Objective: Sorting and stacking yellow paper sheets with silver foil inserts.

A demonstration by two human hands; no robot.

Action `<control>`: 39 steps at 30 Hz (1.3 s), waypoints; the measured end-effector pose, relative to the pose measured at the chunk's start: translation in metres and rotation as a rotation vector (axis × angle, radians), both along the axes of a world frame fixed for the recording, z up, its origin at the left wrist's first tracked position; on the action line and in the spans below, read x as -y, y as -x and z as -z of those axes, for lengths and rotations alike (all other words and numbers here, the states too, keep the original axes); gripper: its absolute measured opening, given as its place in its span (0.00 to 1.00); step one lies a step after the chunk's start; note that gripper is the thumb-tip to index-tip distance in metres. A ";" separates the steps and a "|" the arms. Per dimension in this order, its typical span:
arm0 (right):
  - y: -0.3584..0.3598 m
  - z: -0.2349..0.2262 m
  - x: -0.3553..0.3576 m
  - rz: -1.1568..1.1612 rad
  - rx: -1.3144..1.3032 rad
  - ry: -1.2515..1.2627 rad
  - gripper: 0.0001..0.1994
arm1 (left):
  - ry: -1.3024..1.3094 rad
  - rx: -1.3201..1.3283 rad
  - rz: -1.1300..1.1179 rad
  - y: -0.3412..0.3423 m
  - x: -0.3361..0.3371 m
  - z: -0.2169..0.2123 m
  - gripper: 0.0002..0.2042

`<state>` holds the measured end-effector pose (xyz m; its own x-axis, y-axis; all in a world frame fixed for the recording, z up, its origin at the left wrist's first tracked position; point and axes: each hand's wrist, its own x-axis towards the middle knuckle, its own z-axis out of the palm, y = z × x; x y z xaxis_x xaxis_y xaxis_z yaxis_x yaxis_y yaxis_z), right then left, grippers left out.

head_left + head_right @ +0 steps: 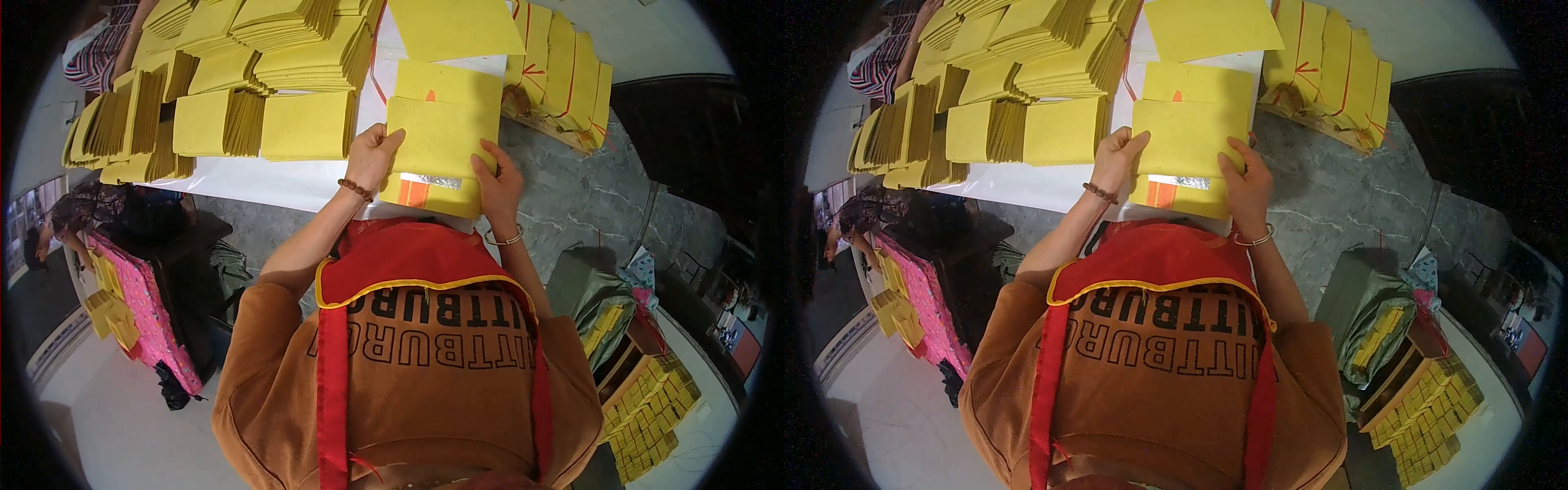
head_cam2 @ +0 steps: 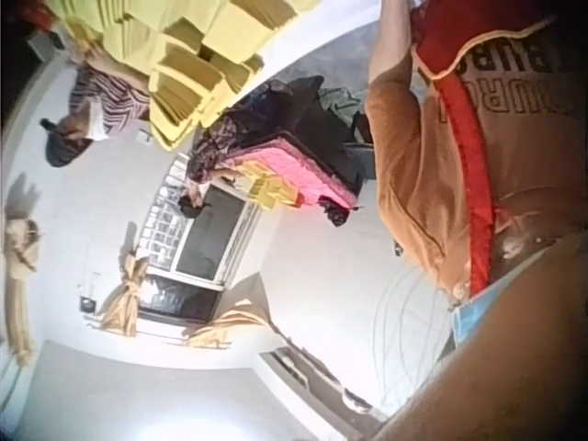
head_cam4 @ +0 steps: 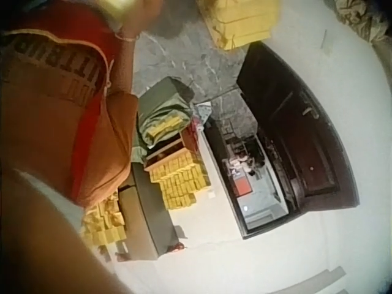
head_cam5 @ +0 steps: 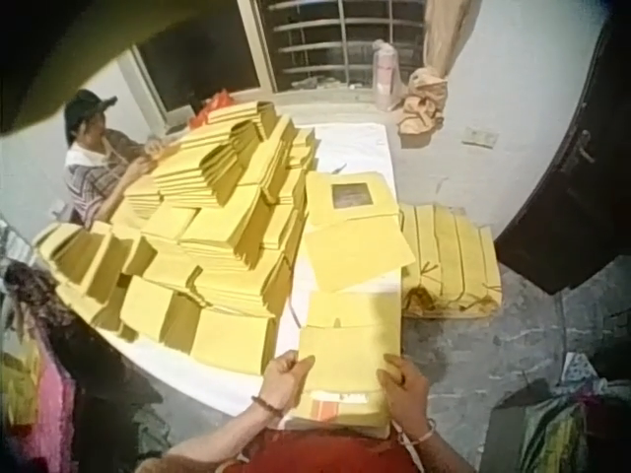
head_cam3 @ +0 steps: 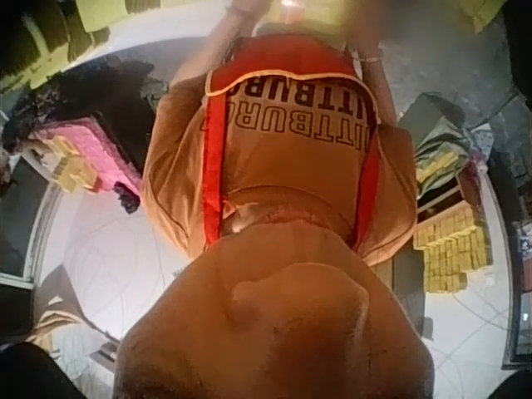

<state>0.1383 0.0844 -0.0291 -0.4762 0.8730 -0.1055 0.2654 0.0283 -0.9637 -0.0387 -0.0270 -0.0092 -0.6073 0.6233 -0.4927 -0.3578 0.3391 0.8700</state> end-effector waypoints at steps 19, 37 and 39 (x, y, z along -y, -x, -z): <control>0.003 0.003 0.001 0.032 0.056 -0.133 0.14 | -0.109 -1.461 0.718 -0.036 -0.033 -0.022 0.22; -0.007 -0.014 0.026 -0.440 0.527 -0.863 0.26 | -0.327 -1.094 0.694 -0.011 -0.027 0.000 0.22; -0.006 -0.013 0.028 -0.440 0.521 -0.869 0.26 | -0.373 -1.003 0.675 -0.008 -0.024 0.000 0.20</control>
<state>0.1448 0.0565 -0.0159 -0.8388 0.5124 0.1839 0.4340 0.8333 -0.3424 -0.0309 -0.0032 -0.0088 -0.1189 0.9555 0.2700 0.6606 -0.1269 0.7399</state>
